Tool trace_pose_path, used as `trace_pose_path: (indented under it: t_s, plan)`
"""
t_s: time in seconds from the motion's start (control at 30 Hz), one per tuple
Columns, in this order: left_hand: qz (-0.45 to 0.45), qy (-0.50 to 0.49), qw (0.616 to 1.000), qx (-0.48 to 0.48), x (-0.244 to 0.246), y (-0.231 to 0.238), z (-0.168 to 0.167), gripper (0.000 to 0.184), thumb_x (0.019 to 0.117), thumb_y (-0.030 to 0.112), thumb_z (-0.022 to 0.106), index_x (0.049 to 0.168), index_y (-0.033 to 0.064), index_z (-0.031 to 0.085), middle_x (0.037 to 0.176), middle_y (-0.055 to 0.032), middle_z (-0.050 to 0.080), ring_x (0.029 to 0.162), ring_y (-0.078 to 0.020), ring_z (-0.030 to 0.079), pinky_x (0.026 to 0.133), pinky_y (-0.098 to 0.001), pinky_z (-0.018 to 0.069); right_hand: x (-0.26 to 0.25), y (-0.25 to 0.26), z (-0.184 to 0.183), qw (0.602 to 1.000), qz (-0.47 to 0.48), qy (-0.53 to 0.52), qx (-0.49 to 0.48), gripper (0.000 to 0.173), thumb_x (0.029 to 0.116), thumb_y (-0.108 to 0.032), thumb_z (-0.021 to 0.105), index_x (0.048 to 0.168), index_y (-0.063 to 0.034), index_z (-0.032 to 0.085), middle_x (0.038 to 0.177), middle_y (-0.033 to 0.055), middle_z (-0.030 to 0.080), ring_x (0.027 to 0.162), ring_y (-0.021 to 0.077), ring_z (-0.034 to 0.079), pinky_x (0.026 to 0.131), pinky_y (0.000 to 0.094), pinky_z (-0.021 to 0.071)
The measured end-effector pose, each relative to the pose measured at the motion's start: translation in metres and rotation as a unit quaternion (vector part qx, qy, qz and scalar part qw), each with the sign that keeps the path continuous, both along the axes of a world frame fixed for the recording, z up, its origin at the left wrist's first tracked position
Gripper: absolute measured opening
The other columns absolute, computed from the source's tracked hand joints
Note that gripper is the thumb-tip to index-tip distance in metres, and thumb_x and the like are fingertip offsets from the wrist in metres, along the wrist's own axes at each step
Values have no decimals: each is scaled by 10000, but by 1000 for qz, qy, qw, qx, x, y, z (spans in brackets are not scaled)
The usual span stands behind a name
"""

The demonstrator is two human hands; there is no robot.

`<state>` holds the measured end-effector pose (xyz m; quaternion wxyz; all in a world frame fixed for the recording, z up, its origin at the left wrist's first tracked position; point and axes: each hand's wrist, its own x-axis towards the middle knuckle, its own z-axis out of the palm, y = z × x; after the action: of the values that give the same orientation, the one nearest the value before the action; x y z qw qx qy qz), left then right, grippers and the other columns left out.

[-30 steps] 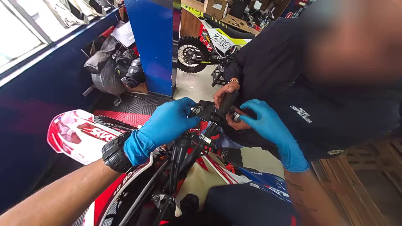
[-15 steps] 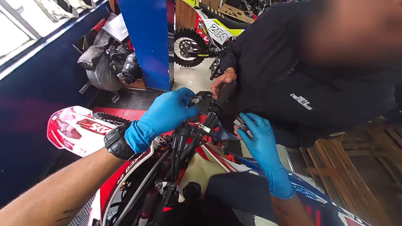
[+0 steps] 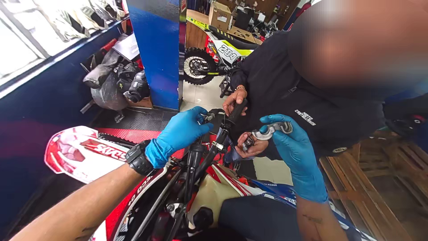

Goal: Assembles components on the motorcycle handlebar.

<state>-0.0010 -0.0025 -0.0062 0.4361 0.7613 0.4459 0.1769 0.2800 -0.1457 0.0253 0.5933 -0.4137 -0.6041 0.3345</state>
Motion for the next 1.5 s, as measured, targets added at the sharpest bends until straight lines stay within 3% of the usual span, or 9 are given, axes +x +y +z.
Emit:
trace_pose_path:
  t_s: [0.4,0.6,0.77,0.87,0.97,1.07,1.23,1.37,1.5]
  plan:
    - [-21,-72,995,-67,4,1,-5,666,898,389,747,1458,128,500,1178,-68,680,956,-198,674,872,-482,552,-23,85,17,986,162,-36,10,186,917,55,624,1058,-49,688,1189,144,713,1096,262,689,970,434,567]
    - [-38,-89,992,-80,6,5,-10,689,886,398,757,1462,130,490,1192,-56,674,933,-167,677,856,-442,565,-33,135,33,967,182,-172,37,281,944,63,565,1198,-19,653,1225,128,679,1069,196,661,894,365,576]
    - [-57,-141,981,-117,8,7,-10,754,855,346,804,1474,88,459,1251,-88,645,976,-162,669,869,-391,565,-39,168,26,956,233,-179,12,265,935,77,544,1150,-17,665,1218,127,692,968,142,667,793,293,571]
    - [-59,-246,955,-156,7,7,-13,778,823,312,842,1447,63,450,1224,-83,644,988,-146,687,861,-327,595,-45,168,22,950,260,-170,-15,255,904,114,554,1089,-12,679,1184,120,705,1078,183,681,913,337,583]
    - [-57,-361,915,-169,3,15,-11,595,1010,355,622,1476,23,456,1284,-97,648,1109,-158,669,970,-325,559,-48,167,19,951,252,-180,-22,254,897,107,556,1046,-48,691,1139,57,715,1010,114,680,874,268,575]
    - [-52,-425,881,-202,2,32,-15,334,1098,209,466,1304,-5,618,1174,-110,709,1067,-200,702,965,-351,580,-42,190,11,936,315,-156,-27,209,942,53,584,1088,-27,709,1160,95,716,1017,153,690,882,325,593]
    - [37,-452,874,-175,8,37,-33,151,949,-7,664,1100,-3,656,938,-72,713,851,-150,698,832,-316,599,-52,176,20,944,208,-242,-83,416,999,59,452,1390,-4,578,1309,106,666,825,104,675,706,260,584]
    - [88,-439,888,-102,11,31,-48,165,895,-20,723,1044,4,655,928,-85,718,805,-167,714,783,-322,623,-54,146,22,942,115,-279,-143,306,1076,-110,463,1304,-73,663,1137,26,733,719,62,643,608,199,537]
    - [98,-443,882,-130,14,26,-60,152,911,-16,707,1043,-3,632,925,-92,715,793,-180,722,761,-333,636,-53,144,15,941,142,-263,-158,254,1006,-7,551,1209,-28,702,974,44,707,726,48,613,659,184,533]
